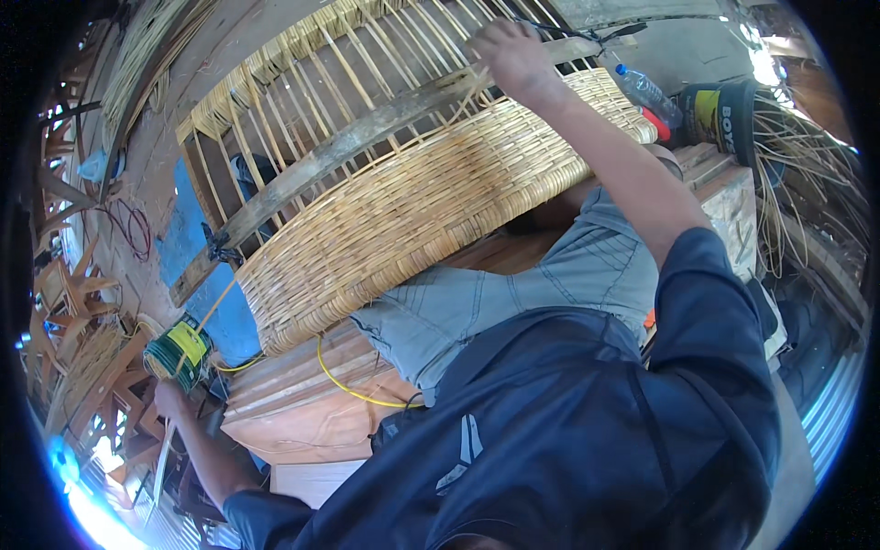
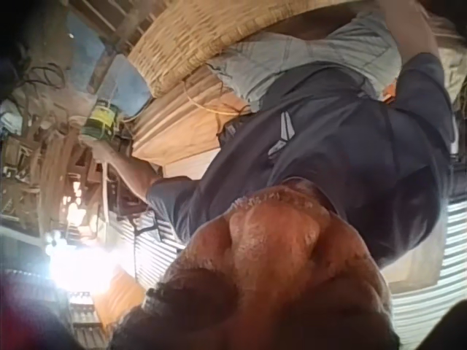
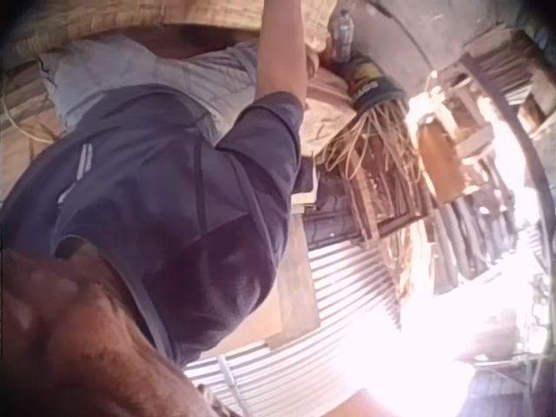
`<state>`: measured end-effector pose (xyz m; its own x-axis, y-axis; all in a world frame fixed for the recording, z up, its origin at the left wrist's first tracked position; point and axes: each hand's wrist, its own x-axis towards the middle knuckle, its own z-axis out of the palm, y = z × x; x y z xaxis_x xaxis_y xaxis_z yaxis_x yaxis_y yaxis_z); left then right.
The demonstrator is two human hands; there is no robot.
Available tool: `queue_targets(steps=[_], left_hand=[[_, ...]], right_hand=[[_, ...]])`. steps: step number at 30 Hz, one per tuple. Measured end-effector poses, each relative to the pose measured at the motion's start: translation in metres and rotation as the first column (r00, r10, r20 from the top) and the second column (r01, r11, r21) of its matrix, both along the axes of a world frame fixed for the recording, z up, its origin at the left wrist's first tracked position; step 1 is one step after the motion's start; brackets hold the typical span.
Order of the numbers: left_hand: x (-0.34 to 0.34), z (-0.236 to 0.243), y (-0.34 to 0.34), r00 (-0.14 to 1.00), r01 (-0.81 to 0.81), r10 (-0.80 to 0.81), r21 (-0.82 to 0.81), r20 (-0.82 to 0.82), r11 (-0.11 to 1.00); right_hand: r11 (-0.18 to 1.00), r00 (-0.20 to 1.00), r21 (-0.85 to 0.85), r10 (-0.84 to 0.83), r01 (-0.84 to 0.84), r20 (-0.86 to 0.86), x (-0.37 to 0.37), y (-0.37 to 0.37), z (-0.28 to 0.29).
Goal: Weaving bamboo strips onto a wooden frame and securing them using an air stapler and a hammer.
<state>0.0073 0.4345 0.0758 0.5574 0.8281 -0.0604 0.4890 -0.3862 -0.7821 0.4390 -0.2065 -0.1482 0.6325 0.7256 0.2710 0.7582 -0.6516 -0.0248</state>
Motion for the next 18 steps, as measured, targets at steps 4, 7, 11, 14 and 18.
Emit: queue_targets(steps=[4, 7, 11, 14, 18], left_hand=[[0.09, -0.087, -0.092, 0.888, 0.427, -0.316, -0.348, 0.334, 0.835], [0.139, -0.145, -0.186, 0.747, 0.655, -0.412, -0.47, 0.522, 0.592], [0.176, -0.156, -0.25, 0.759, 0.645, -0.443, -0.457, 0.477, 0.613], [0.179, -0.155, -0.249, 0.774, 0.611, -0.339, -0.493, 0.534, 0.62], [0.19, -0.165, -0.254, 0.78, 0.592, -0.317, -0.471, 0.54, 0.653]], right_hand=[[0.768, 0.874, 0.419, -0.437, 0.485, -0.211, -0.004, 0.002, 0.022], [0.506, 0.234, 0.025, -0.355, 0.862, -0.905, -0.021, 0.002, -0.013], [0.577, 0.37, 0.232, -0.134, 0.783, -0.919, -0.058, 0.015, -0.06], [0.726, 0.433, 0.201, -0.146, 0.658, -0.889, -0.066, 0.016, -0.064], [0.893, 0.801, 0.174, -0.268, 0.415, -0.536, -0.065, 0.005, -0.087]])
